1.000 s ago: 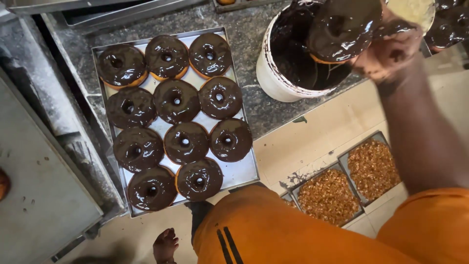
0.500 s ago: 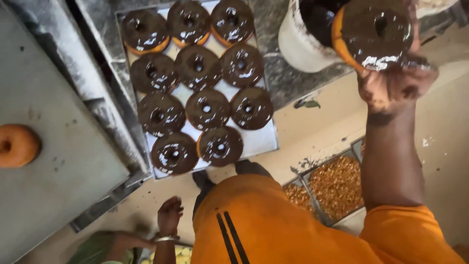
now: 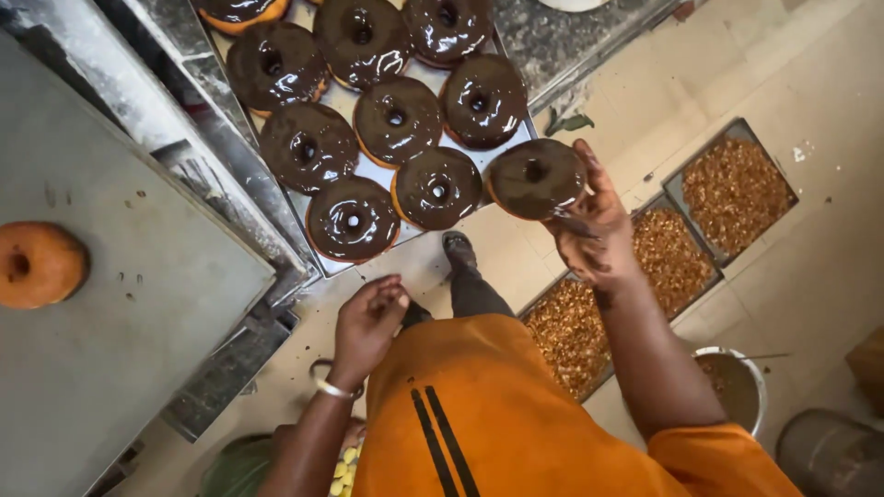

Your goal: Dip donuts into chocolate frosting and arrange them on a tray.

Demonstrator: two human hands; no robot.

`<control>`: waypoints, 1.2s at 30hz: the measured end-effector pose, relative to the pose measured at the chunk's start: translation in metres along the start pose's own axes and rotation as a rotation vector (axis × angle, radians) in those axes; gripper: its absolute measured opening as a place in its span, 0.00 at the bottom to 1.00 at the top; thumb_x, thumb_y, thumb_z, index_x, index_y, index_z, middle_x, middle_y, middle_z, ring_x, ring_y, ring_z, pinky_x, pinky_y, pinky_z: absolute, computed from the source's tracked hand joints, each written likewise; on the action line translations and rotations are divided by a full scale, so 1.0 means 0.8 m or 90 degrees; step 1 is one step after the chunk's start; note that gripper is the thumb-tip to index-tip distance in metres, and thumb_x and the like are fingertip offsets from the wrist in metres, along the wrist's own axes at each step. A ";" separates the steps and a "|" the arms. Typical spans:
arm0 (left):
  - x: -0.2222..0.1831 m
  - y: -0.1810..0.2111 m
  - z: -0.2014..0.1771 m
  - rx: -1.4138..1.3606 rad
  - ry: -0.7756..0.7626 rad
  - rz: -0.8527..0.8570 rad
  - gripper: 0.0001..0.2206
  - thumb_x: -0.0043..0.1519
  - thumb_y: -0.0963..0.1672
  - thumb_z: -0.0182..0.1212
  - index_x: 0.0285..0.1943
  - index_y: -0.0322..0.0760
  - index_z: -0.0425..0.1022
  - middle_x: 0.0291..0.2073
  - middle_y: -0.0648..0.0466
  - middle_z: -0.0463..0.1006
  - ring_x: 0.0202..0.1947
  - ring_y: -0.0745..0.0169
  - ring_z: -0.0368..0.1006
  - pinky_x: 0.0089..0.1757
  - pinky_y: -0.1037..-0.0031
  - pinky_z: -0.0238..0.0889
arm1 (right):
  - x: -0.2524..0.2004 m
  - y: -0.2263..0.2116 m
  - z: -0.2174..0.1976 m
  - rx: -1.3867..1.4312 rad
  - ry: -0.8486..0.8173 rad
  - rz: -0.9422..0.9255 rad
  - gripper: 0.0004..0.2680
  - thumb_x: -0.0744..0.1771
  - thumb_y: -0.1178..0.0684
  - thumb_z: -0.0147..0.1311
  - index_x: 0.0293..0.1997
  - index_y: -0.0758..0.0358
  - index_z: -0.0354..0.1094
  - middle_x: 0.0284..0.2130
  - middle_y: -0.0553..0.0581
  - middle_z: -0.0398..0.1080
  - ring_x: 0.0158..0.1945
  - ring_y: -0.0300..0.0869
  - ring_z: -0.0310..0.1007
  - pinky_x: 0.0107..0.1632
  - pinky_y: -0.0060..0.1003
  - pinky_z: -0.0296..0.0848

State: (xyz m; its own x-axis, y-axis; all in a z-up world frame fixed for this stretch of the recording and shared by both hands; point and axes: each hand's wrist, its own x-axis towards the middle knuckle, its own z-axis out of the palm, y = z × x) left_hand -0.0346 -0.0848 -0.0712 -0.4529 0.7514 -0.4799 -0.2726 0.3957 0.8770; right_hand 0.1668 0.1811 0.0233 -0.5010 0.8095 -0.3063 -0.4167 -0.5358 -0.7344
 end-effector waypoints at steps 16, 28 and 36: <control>0.017 -0.012 0.049 -0.190 -0.045 -0.012 0.16 0.62 0.37 0.64 0.59 0.24 0.73 0.41 0.53 0.78 0.43 0.70 0.74 0.46 0.77 0.70 | 0.014 0.000 -0.027 -0.766 0.038 -0.074 0.30 0.63 0.68 0.64 0.73 0.55 0.55 0.64 0.60 0.59 0.61 0.44 0.71 0.52 0.32 0.79; 0.050 0.018 0.079 -0.612 0.006 0.005 0.11 0.69 0.44 0.59 0.55 0.29 0.75 0.52 0.40 0.79 0.53 0.48 0.78 0.54 0.63 0.74 | 0.041 0.011 -0.041 -0.745 -0.004 -0.082 0.34 0.61 0.67 0.66 0.74 0.47 0.54 0.67 0.59 0.57 0.62 0.45 0.71 0.54 0.33 0.78; 0.052 0.015 0.082 -0.624 0.030 0.015 0.11 0.70 0.44 0.58 0.53 0.28 0.75 0.49 0.40 0.80 0.49 0.48 0.79 0.52 0.62 0.74 | 0.052 0.038 -0.068 -0.686 -0.055 -0.161 0.34 0.62 0.72 0.62 0.75 0.50 0.53 0.68 0.61 0.54 0.69 0.48 0.63 0.56 0.36 0.79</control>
State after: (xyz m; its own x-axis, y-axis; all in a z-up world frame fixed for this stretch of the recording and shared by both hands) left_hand -0.0008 -0.0146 -0.0792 -0.4948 0.7234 -0.4815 -0.8372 -0.2484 0.4872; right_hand 0.1745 0.2116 -0.0450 -0.5640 0.8235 -0.0614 0.3427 0.1658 -0.9247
